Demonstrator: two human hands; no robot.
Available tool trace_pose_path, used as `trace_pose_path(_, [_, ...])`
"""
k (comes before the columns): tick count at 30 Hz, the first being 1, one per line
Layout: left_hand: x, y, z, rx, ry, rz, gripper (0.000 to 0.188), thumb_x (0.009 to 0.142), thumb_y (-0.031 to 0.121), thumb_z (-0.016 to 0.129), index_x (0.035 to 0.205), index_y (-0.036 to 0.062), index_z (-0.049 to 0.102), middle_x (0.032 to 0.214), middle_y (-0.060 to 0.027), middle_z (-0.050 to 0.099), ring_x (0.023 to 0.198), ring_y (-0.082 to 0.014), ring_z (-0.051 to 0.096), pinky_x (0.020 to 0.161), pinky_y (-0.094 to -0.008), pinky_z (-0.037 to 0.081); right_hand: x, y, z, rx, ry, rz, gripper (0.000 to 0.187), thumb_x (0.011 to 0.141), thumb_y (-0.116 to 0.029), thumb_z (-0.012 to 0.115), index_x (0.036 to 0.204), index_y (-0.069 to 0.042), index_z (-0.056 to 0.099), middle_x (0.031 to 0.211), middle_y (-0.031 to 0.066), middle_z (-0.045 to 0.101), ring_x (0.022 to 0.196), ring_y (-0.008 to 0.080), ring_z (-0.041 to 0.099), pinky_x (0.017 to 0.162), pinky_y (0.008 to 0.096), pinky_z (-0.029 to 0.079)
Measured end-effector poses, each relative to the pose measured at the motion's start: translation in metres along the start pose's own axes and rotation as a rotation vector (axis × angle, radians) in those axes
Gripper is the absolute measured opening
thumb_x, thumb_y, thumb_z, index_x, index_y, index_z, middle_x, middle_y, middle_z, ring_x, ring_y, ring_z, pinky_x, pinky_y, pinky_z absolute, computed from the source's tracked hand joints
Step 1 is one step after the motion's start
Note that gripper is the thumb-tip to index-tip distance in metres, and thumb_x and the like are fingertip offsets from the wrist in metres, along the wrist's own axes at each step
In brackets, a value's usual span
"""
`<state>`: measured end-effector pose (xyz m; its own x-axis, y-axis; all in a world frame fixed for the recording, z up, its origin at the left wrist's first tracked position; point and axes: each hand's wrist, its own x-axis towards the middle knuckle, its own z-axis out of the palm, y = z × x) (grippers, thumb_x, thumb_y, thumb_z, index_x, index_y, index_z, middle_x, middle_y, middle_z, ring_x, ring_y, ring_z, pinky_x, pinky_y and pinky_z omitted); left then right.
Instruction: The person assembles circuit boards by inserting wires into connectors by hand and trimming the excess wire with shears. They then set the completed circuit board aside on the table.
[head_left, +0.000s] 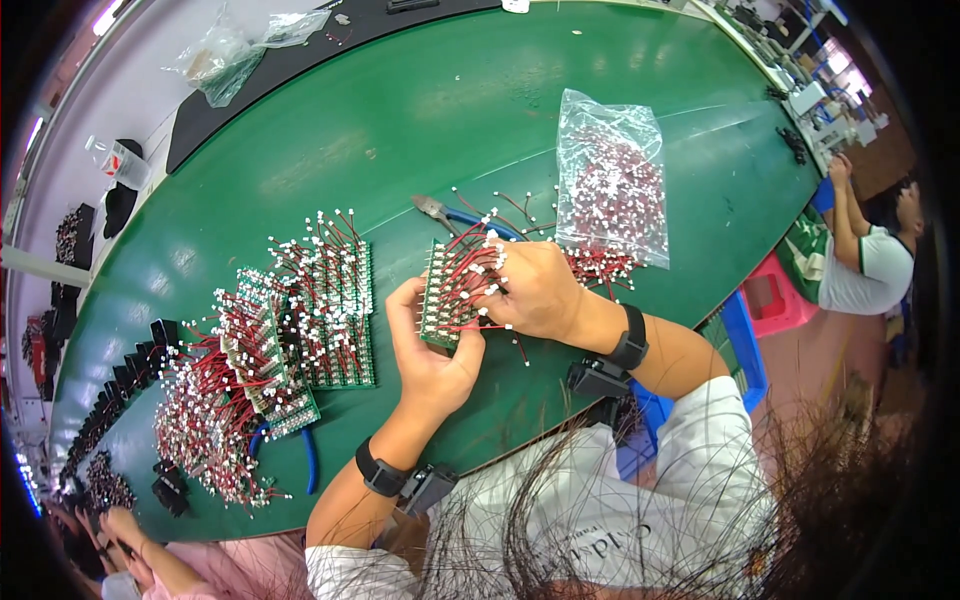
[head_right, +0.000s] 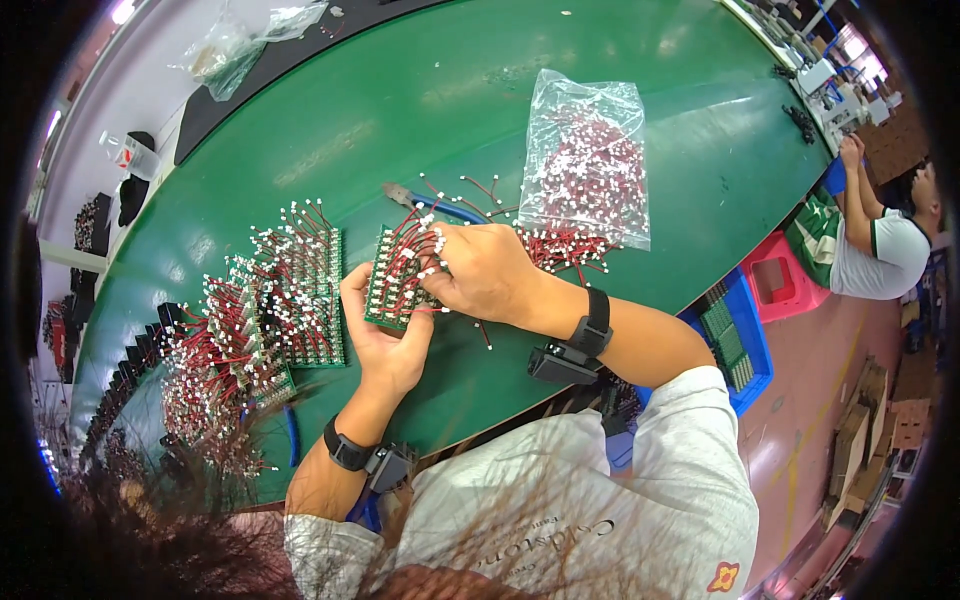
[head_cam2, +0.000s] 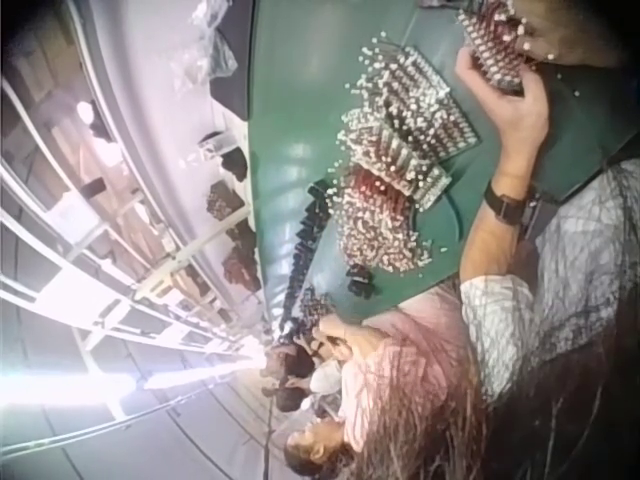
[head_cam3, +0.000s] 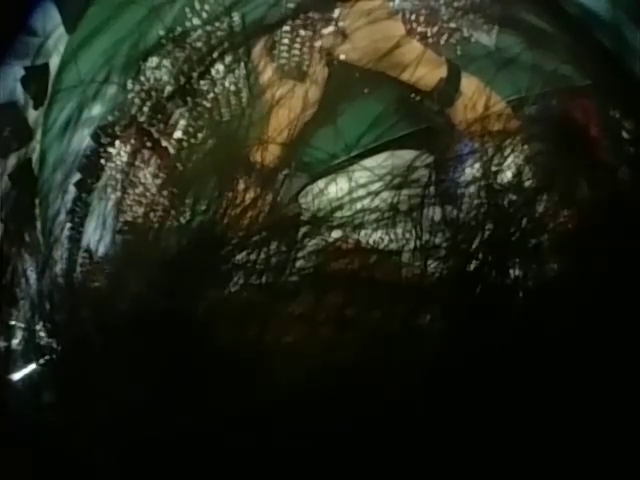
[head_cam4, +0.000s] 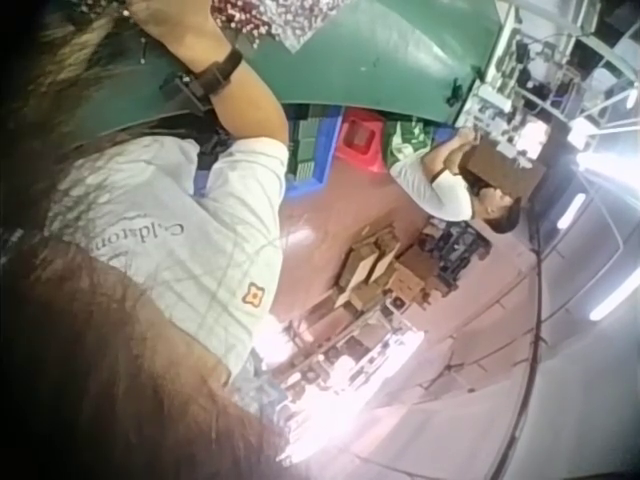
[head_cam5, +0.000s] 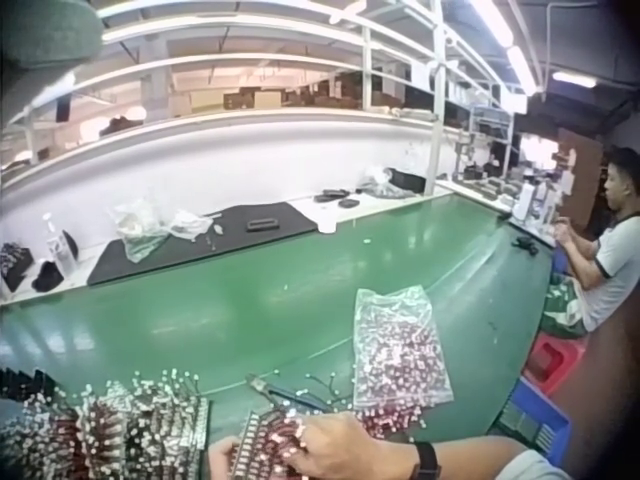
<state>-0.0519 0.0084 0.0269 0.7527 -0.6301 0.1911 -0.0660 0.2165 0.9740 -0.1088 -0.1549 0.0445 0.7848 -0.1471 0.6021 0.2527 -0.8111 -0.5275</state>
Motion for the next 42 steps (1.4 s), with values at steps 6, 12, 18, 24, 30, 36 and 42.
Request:
trace_pose_path(6, [0.0,0.001,-0.001,-0.05,-0.01,-0.008,0.058,0.079,-0.009,0.06,0.13,0.0017,0.034,0.122,-0.0099,0.047,0.107,-0.0147,0.053,0.087,-0.0267,0.048,-0.001,0.0,0.0,-0.004,-0.005,0.006,0.027,0.072,-0.011,0.076,0.097,-0.005,0.067,0.08,0.0102,0.066,0.063,0.0293,0.065,0.055,0.038,0.053])
trace_pose_path(12, [0.001,-0.001,-0.001,-0.051,0.001,0.008,0.058,0.08,-0.009,0.06,0.131,0.0012,0.034,0.124,-0.0105,0.047,0.107,-0.015,0.053,0.089,-0.0274,0.048,-0.003,0.003,0.002,-0.011,-0.009,-0.001,0.026,0.073,-0.012,0.076,0.096,-0.004,0.067,0.08,0.0106,0.067,0.063,0.0295,0.065,0.054,0.0381,0.053])
trace_pose_path(18, [0.001,-0.001,-0.001,-0.03,0.002,0.027,0.06,0.082,-0.006,0.064,0.132,0.0034,0.032,0.117,-0.0055,0.048,0.099,-0.0095,0.054,0.082,-0.0246,0.048,-0.002,0.002,0.002,-0.014,-0.016,0.004,0.028,0.072,-0.015,0.078,0.096,-0.006,0.067,0.08,0.0091,0.067,0.065,0.0289,0.066,0.056,0.0372,0.053])
trace_pose_path(24, [0.0,-0.003,-0.001,-0.086,0.011,-0.038,0.059,0.084,-0.009,0.061,0.134,0.0039,0.032,0.117,-0.0059,0.052,0.1,-0.011,0.056,0.084,-0.0258,0.048,-0.003,0.0,0.001,-0.104,-0.031,0.018,0.028,0.071,-0.017,0.079,0.095,-0.007,0.068,0.081,0.0081,0.067,0.066,0.0285,0.066,0.058,0.0383,0.053])
trace_pose_path(30, [0.0,0.002,0.001,-0.075,-0.011,-0.034,0.059,0.083,-0.01,0.061,0.133,0.0037,0.033,0.117,-0.0067,0.052,0.099,-0.0119,0.056,0.083,-0.0261,0.049,-0.004,0.0,0.0,-0.19,-0.046,0.028,0.027,0.068,-0.014,0.077,0.091,-0.008,0.067,0.075,0.0081,0.065,0.064,0.0287,0.065,0.056,0.0388,0.052])
trace_pose_path(36, [0.002,0.006,0.0,-0.046,-0.048,0.016,0.057,0.079,-0.009,0.06,0.13,0.0005,0.035,0.12,-0.0107,0.051,0.102,-0.0139,0.056,0.084,-0.0268,0.049,-0.005,0.004,0.001,-0.117,-0.035,0.002,0.028,0.067,-0.015,0.077,0.092,-0.008,0.066,0.073,0.0084,0.065,0.064,0.029,0.065,0.054,0.0388,0.051])
trace_pose_path(42, [0.004,0.008,-0.006,0.062,-0.075,0.045,0.054,0.078,-0.005,0.065,0.125,0.0013,0.04,0.113,-0.0071,0.053,0.099,-0.0116,0.056,0.082,-0.0253,0.05,-0.003,0.001,-0.001,-0.065,-0.041,0.002,0.025,0.072,-0.015,0.072,0.091,-0.002,0.062,0.074,0.0118,0.063,0.064,0.0319,0.064,0.056,0.0415,0.052])
